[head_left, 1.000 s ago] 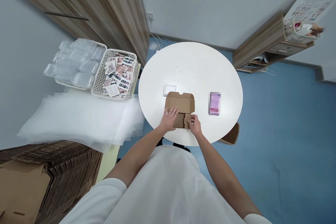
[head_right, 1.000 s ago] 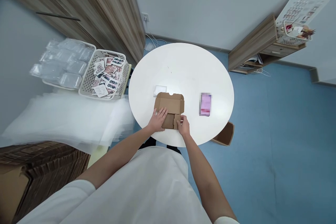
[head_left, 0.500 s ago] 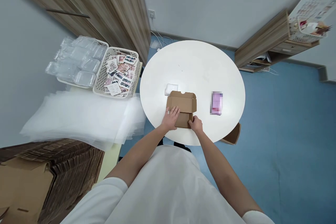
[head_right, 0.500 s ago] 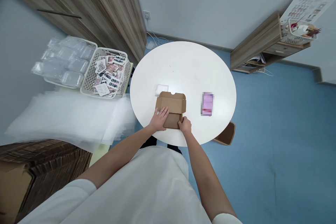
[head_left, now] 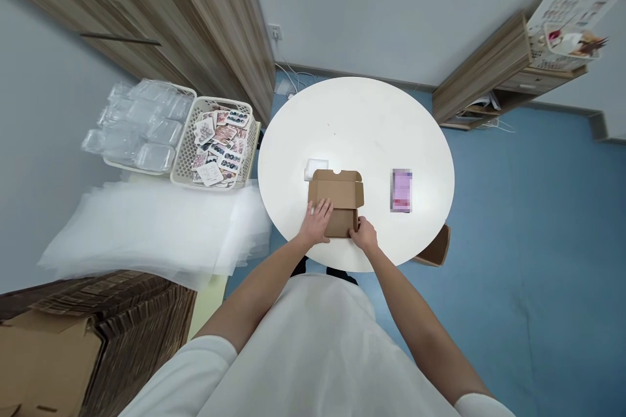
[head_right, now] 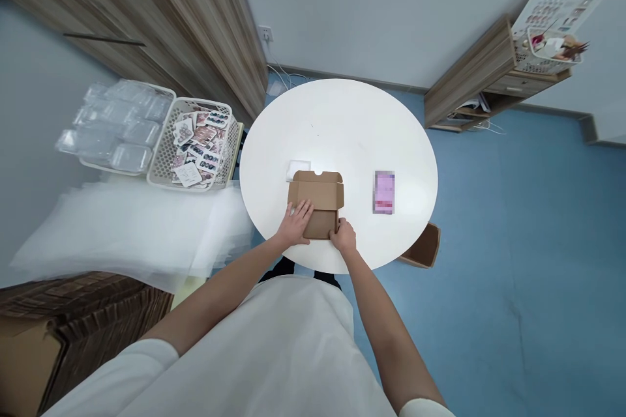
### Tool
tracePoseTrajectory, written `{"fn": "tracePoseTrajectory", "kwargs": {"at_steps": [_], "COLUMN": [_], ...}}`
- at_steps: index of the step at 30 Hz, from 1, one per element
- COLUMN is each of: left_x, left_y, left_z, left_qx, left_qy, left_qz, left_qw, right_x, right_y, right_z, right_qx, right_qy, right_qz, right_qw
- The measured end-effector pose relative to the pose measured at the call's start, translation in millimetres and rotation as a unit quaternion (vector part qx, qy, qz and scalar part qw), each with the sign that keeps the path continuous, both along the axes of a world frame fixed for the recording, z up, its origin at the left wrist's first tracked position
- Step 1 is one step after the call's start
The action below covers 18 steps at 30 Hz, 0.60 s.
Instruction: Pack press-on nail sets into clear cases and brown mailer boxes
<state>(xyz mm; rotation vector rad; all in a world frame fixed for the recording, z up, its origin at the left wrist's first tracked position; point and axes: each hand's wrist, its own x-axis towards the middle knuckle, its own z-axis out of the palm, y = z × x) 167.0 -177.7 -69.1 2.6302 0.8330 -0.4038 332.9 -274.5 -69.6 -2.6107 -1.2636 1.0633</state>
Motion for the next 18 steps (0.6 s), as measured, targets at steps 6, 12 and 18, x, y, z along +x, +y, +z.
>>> {"fn": "tracePoseTrajectory", "kwargs": {"at_steps": [6,12,18], "left_x": [6,-2,-29], "left_y": [13,6,-23], "left_z": [1.5,13.3,7.0], "left_qx": [-0.003,-0.031,-0.207], "left_qy": [-0.008,-0.104,-0.171], "left_qz": [-0.027,0.044,0.440], "left_qw": [1.000,0.993,0.857], "right_x": [-2,2,6], "right_y": [0,2,-7], "right_z": [-0.6,0.6,11.5], "right_qx": [-0.027,-0.029,-0.001], "right_qy": [-0.014,0.007,0.033], "right_qz": [-0.010,-0.050,-0.069], "right_qw": [0.999,0.998,0.997]}}
